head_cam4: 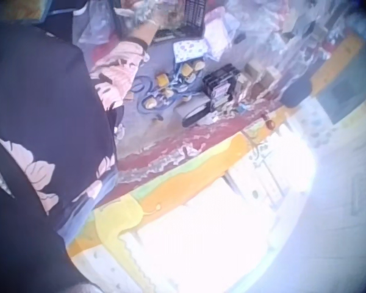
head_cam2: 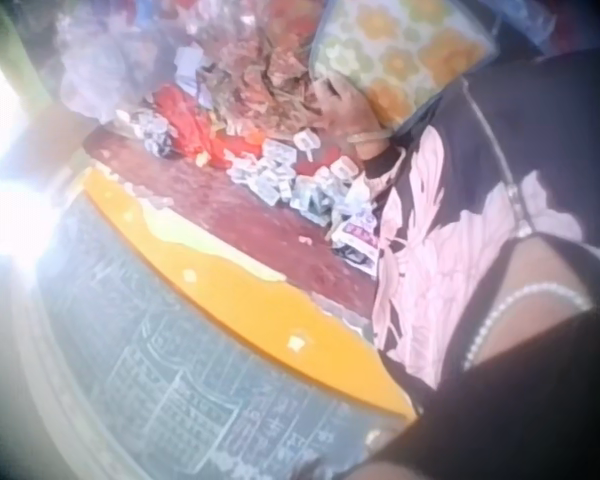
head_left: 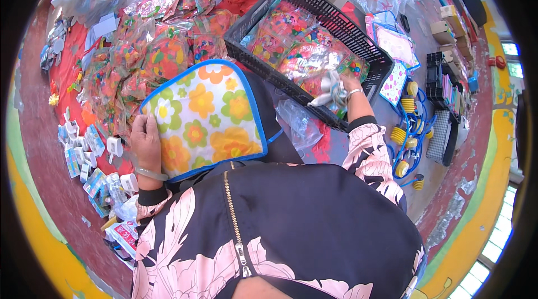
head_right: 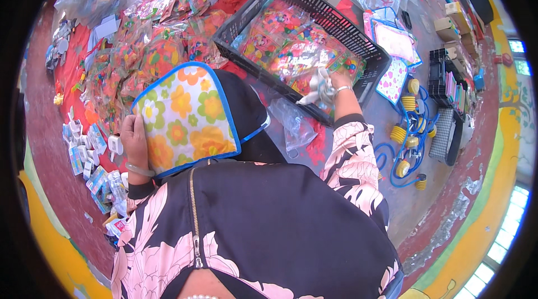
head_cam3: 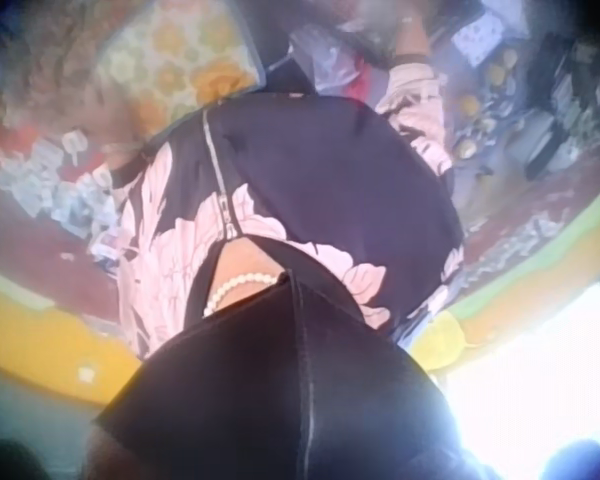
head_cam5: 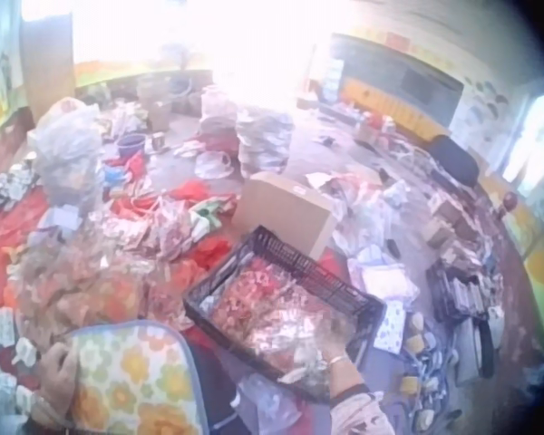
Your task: The person repeatedly wipes the surface of small, colorful plastic pouches using a white cloth. They pick up a pouch from a pile, wipe it on both sides, and place it into a black plastic basket. The person handles the items one at a time in a repetitive cycle.
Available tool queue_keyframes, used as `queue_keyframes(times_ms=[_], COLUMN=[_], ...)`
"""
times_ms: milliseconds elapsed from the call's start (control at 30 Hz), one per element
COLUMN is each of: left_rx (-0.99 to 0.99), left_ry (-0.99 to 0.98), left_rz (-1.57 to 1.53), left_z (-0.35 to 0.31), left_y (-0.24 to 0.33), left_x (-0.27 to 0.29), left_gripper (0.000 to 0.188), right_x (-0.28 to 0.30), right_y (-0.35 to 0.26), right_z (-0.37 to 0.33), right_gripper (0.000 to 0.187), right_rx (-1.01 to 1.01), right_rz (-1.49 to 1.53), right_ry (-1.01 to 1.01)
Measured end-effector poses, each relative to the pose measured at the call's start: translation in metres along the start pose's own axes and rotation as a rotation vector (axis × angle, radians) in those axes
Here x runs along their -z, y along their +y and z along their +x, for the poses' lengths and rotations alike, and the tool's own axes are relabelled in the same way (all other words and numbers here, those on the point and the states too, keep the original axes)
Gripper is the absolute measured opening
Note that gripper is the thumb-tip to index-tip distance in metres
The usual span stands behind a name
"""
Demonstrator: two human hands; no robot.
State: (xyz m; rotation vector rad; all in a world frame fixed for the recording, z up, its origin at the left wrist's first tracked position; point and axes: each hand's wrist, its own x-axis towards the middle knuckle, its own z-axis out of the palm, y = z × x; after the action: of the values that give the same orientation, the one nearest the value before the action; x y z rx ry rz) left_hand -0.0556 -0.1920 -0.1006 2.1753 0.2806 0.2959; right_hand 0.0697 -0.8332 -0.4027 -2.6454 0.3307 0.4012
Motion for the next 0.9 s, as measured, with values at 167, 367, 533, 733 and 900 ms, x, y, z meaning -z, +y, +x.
queue_keyframes(times_ms=[167,367,533,733,900], left_rx=[-0.022,-0.073,-0.041,-0.108,0.069], left_ry=[-0.041,0.103,0.028,0.009,0.098], left_rz=[-0.026,0.029,0.038,-0.078,-0.514], left_z=[0.014,-0.007,-0.005,-0.012,-0.006], left_y=[-0.011,-0.006,-0.015,-0.014,-0.069], left_x=[-0.006,0.001,-0.005,0.009,0.026], left_gripper=[0.018,0.015,0.015,0.014,0.02], right_x=[-0.014,0.153,0.198,0.127,0.099], right_y=[0.048,-0.264,-0.464,-0.511,-0.497], right_z=[-0.026,-0.094,-0.228,-0.269,-0.267], right_gripper=[0.034,0.027,0.02,0.027,0.027], right_rx=[0.046,0.239,0.806,1.416,1.346], right_rz=[-0.102,0.656,0.306,-0.161,-0.304], right_ry=[0.135,0.015,0.443,0.288,0.189])
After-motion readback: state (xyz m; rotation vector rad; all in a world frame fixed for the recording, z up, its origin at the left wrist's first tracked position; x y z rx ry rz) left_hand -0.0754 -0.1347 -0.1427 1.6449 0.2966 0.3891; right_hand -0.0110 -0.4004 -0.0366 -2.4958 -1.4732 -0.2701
